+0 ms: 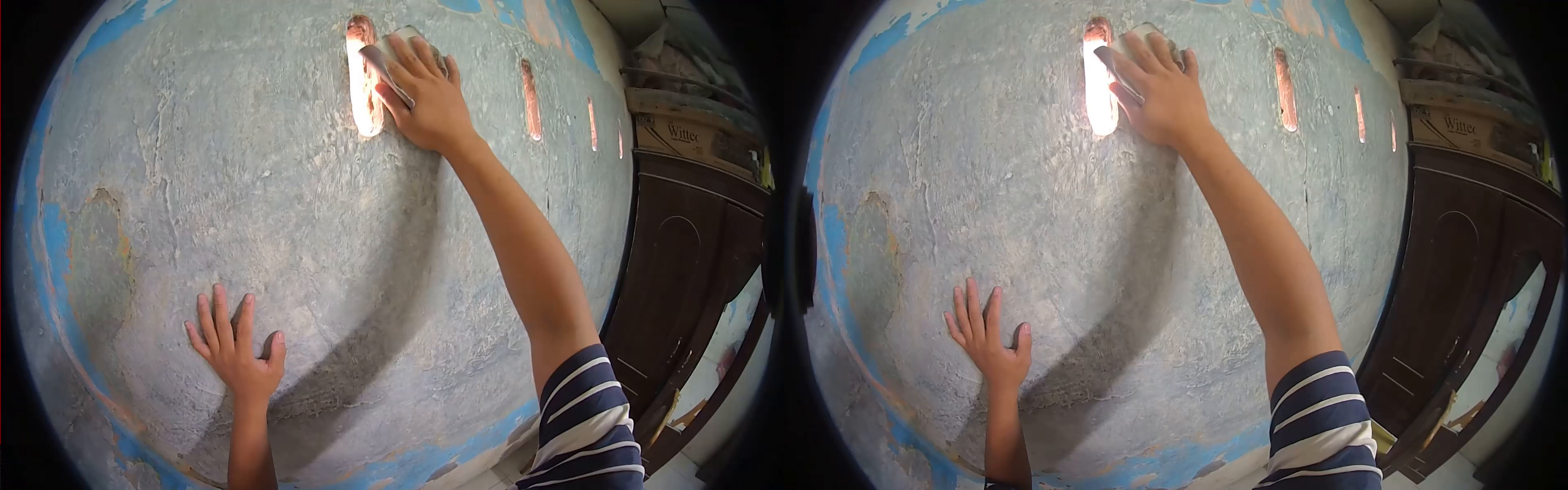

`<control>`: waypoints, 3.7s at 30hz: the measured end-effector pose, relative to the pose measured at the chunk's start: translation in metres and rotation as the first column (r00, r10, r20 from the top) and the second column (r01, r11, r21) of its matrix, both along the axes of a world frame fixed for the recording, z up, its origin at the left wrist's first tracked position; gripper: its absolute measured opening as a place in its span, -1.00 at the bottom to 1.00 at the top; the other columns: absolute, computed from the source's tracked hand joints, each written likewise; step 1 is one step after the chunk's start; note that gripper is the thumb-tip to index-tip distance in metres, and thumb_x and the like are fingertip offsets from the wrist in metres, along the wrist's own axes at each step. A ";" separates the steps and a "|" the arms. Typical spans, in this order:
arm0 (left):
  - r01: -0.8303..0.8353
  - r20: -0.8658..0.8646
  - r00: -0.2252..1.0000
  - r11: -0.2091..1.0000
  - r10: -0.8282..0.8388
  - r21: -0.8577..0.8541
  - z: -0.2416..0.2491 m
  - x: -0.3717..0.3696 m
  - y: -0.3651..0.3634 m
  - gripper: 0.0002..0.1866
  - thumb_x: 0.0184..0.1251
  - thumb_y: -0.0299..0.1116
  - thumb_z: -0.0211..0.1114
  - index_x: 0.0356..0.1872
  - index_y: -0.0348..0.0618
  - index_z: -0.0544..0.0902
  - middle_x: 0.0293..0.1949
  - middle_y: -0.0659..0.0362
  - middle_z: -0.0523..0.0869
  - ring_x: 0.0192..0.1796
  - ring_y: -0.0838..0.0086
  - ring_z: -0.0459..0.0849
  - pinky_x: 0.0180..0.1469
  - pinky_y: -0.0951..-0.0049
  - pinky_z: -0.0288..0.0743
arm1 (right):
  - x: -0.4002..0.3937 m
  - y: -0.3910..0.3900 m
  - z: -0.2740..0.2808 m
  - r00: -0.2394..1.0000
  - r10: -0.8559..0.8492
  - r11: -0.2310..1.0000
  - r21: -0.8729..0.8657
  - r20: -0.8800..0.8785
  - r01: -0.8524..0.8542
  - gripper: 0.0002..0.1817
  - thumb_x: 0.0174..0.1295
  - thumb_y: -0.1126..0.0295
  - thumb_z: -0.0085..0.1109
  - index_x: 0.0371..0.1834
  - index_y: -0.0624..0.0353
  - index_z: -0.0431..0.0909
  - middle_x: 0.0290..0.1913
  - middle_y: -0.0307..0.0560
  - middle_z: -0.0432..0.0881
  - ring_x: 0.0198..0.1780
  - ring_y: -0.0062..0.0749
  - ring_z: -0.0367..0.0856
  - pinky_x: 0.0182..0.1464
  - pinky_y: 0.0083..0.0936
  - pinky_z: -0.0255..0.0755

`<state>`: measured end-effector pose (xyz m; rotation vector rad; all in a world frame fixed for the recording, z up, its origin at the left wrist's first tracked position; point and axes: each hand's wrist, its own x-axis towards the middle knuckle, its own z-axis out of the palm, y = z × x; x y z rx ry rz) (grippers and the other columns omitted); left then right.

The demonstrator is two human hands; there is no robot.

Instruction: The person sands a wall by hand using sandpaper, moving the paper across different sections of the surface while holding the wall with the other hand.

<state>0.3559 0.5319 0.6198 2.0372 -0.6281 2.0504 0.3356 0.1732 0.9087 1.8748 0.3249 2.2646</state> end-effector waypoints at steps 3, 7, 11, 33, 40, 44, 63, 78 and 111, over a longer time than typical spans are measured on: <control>-0.003 -0.026 1.000 1.000 0.003 -0.009 -0.002 -0.004 -0.001 -0.41 0.44 0.08 0.17 0.37 0.02 0.63 0.57 -0.09 0.39 0.63 -0.14 0.20 0.60 -0.32 -0.26 | 0.005 0.002 0.017 0.998 0.055 0.979 0.196 0.003 -0.055 -0.37 0.56 -0.06 -0.13 0.63 -0.13 0.29 0.70 -0.06 0.16 0.70 -0.02 0.03 0.61 0.37 -0.21; 0.001 -0.031 1.000 1.000 -0.001 0.001 -0.003 -0.005 0.001 -0.37 0.42 0.07 0.18 0.42 0.00 0.57 0.59 -0.10 0.34 0.65 -0.14 0.16 0.60 -0.32 -0.27 | 0.000 0.009 0.032 0.997 0.051 0.998 0.026 -0.064 -0.049 -0.34 0.57 -0.06 -0.20 0.61 0.02 0.33 0.70 -0.07 0.15 0.72 -0.03 -0.03 0.62 0.34 -0.26; -0.030 -0.051 0.998 1.000 0.030 0.008 -0.004 -0.004 0.001 -0.34 0.42 0.10 0.17 0.43 -0.03 0.56 0.60 -0.10 0.32 0.66 -0.14 0.14 0.60 -0.32 -0.27 | 0.005 0.008 0.059 0.998 0.057 0.959 0.278 -0.008 -0.053 -0.33 0.58 -0.10 -0.25 0.63 -0.05 0.29 0.71 -0.06 0.11 0.73 -0.01 -0.07 0.65 0.24 -0.26; -0.058 -0.053 0.997 0.998 0.057 -0.022 -0.017 0.001 0.003 -0.35 0.45 0.13 0.12 0.37 -0.10 0.59 0.57 -0.14 0.37 0.63 -0.16 0.19 0.60 -0.29 -0.20 | 0.014 0.042 0.087 0.998 0.054 0.958 0.282 -0.020 -0.046 -0.32 0.59 -0.17 -0.34 0.69 -0.22 0.17 0.74 -0.14 0.04 0.75 -0.09 -0.13 0.67 0.23 -0.27; -0.029 -0.038 0.999 0.999 0.028 -0.032 -0.021 -0.002 -0.001 -0.36 0.46 0.09 0.13 0.41 -0.09 0.56 0.58 -0.15 0.34 0.64 -0.16 0.16 0.61 -0.25 -0.20 | 0.013 0.021 0.054 0.993 0.114 0.976 0.187 0.022 -0.116 -0.36 0.57 -0.01 -0.19 0.64 -0.02 0.27 0.69 0.04 0.17 0.71 0.09 -0.01 0.60 0.30 -0.13; -0.011 -0.042 0.999 0.998 0.009 -0.060 -0.032 -0.002 -0.004 -0.35 0.46 0.08 0.15 0.44 -0.08 0.54 0.61 -0.15 0.29 0.66 -0.16 0.12 0.62 -0.26 -0.22 | -0.001 0.021 0.008 0.998 0.056 0.997 0.057 0.015 -0.056 -0.39 0.53 0.07 -0.05 0.58 0.04 0.36 0.66 0.06 0.21 0.69 0.12 0.03 0.58 0.30 -0.09; 0.128 -0.262 0.952 0.983 -0.158 -0.129 -0.091 -0.035 -0.029 -0.36 0.41 0.08 0.20 0.40 -0.05 0.59 0.61 -0.21 0.26 0.67 -0.19 0.07 0.61 -0.30 -0.28 | -0.021 0.047 -0.184 0.966 0.062 0.975 0.221 -0.249 -0.005 -0.35 0.53 0.07 0.01 0.63 0.01 0.27 0.73 -0.01 0.05 0.75 0.09 -0.18 0.64 0.25 -0.35; 0.023 -0.342 0.937 0.990 -0.070 -0.138 -0.138 -0.040 -0.050 -0.26 0.40 -0.02 0.25 0.51 -0.21 0.43 0.66 -0.25 0.10 0.69 -0.22 -0.04 0.58 -0.35 -0.22 | -0.026 0.009 -0.363 0.911 0.193 0.914 0.405 -0.364 -0.032 -0.28 0.30 0.11 0.20 0.58 -0.10 0.39 0.68 0.22 0.15 0.73 0.22 -0.12 0.60 0.35 -0.51; -0.043 -0.387 0.922 0.985 -0.026 -0.169 -0.225 -0.020 0.040 -0.17 0.46 -0.05 0.30 0.62 -0.20 0.23 0.67 -0.33 -0.10 0.70 -0.26 -0.12 0.59 -0.29 -0.10 | -0.074 0.013 -0.675 0.683 0.408 0.753 0.646 -0.606 0.123 -0.22 0.30 0.29 0.17 0.60 0.27 0.24 0.69 0.51 -0.13 0.69 0.54 -0.32 0.58 0.42 -0.47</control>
